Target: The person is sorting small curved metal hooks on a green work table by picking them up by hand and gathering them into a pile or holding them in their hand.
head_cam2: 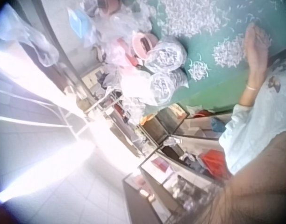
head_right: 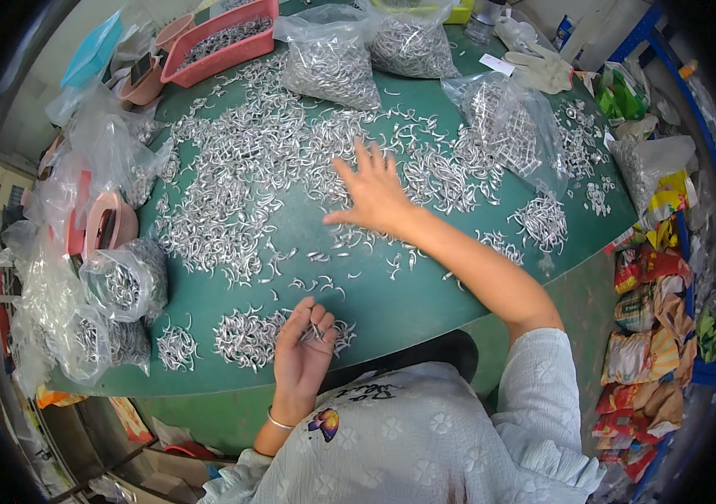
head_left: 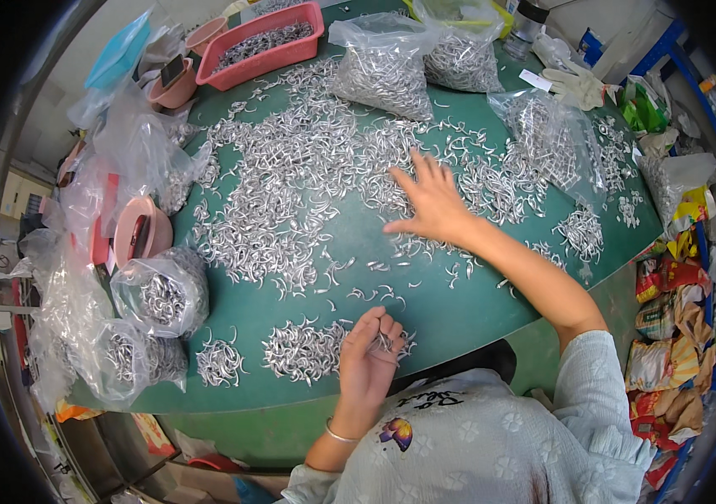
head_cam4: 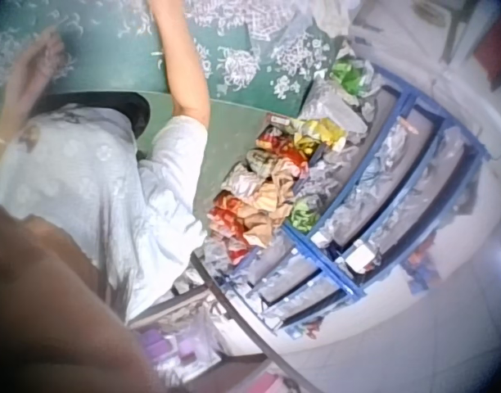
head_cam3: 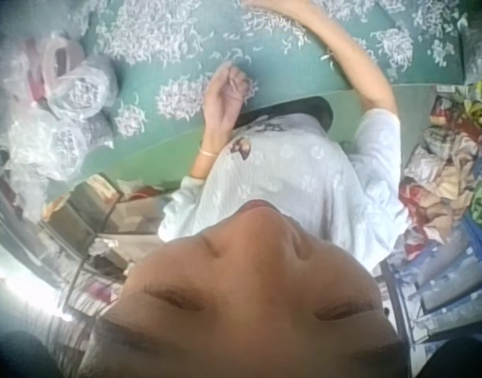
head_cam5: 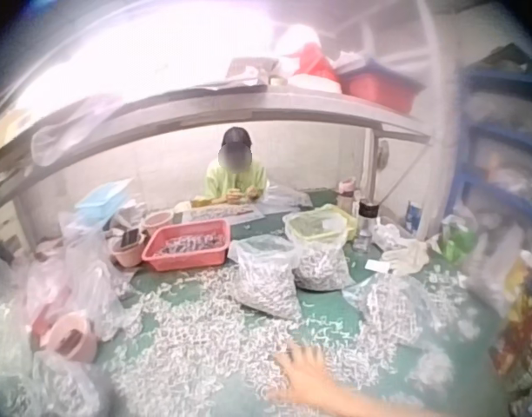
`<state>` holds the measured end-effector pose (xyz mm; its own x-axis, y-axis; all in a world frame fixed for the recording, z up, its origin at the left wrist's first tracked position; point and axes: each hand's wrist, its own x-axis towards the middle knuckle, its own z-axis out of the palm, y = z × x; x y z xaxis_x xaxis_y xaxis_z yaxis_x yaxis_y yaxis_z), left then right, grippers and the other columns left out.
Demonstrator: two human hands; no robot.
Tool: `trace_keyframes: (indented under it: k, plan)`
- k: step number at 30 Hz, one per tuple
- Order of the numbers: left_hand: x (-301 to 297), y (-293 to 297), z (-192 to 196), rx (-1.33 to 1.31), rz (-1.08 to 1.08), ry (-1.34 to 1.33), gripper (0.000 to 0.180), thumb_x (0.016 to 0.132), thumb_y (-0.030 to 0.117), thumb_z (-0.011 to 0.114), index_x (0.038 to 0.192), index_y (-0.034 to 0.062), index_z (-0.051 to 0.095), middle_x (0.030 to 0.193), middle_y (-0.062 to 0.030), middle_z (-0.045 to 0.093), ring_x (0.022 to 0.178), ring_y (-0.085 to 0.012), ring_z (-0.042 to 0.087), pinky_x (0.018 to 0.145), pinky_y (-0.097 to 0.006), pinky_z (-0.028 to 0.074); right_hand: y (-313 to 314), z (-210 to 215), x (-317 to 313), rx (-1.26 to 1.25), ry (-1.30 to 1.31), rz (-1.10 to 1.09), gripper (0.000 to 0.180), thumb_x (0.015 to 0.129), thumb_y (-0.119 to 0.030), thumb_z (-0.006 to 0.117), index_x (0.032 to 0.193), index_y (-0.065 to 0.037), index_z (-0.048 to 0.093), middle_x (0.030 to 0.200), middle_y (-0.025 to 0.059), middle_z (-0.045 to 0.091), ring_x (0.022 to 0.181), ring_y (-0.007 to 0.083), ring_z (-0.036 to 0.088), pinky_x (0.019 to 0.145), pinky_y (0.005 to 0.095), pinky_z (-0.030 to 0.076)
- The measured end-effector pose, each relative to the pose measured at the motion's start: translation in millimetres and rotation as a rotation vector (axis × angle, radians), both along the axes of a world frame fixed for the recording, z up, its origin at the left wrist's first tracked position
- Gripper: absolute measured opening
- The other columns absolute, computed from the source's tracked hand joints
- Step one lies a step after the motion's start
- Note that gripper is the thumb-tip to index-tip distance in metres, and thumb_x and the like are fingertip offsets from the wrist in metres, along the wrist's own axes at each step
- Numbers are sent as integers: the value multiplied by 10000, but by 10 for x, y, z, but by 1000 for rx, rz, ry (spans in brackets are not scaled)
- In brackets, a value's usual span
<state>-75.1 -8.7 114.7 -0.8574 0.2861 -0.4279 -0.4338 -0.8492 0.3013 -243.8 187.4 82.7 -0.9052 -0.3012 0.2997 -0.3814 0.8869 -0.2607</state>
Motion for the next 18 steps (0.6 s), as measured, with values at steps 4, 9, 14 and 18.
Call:
trace_keyframes:
  k: [4,9,14,18]
  plan:
    - [17,-11,9,-2,3,11,202,929,81,524,1114,1,523,865,-43,503,809,-162,474,667,-278,417,-267,-13,173,-132,-5,92,581,735,-249,755,1228,-77,500,1255,127,475,1155,351,437,916,461,371]
    - [37,-24,9,-8,3,20,197,930,85,523,1110,3,521,866,-41,502,813,-159,472,672,-274,416,-482,6,229,-325,26,179,384,746,-85,710,1100,-70,563,1096,102,537,1026,305,515,853,391,454]
    - [74,-57,42,-1,13,29,187,934,84,515,1104,5,523,868,-40,500,817,-158,470,676,-273,413,-372,135,-65,-814,-163,96,330,828,-32,640,1153,-29,587,1046,84,655,959,180,612,840,295,481]
    - [120,-106,-4,1,34,23,186,936,84,511,1103,5,526,866,-39,496,817,-159,467,676,-274,412,43,516,-210,-1534,-842,-237,245,950,-117,507,1153,-6,588,1029,136,664,903,194,664,785,305,556]
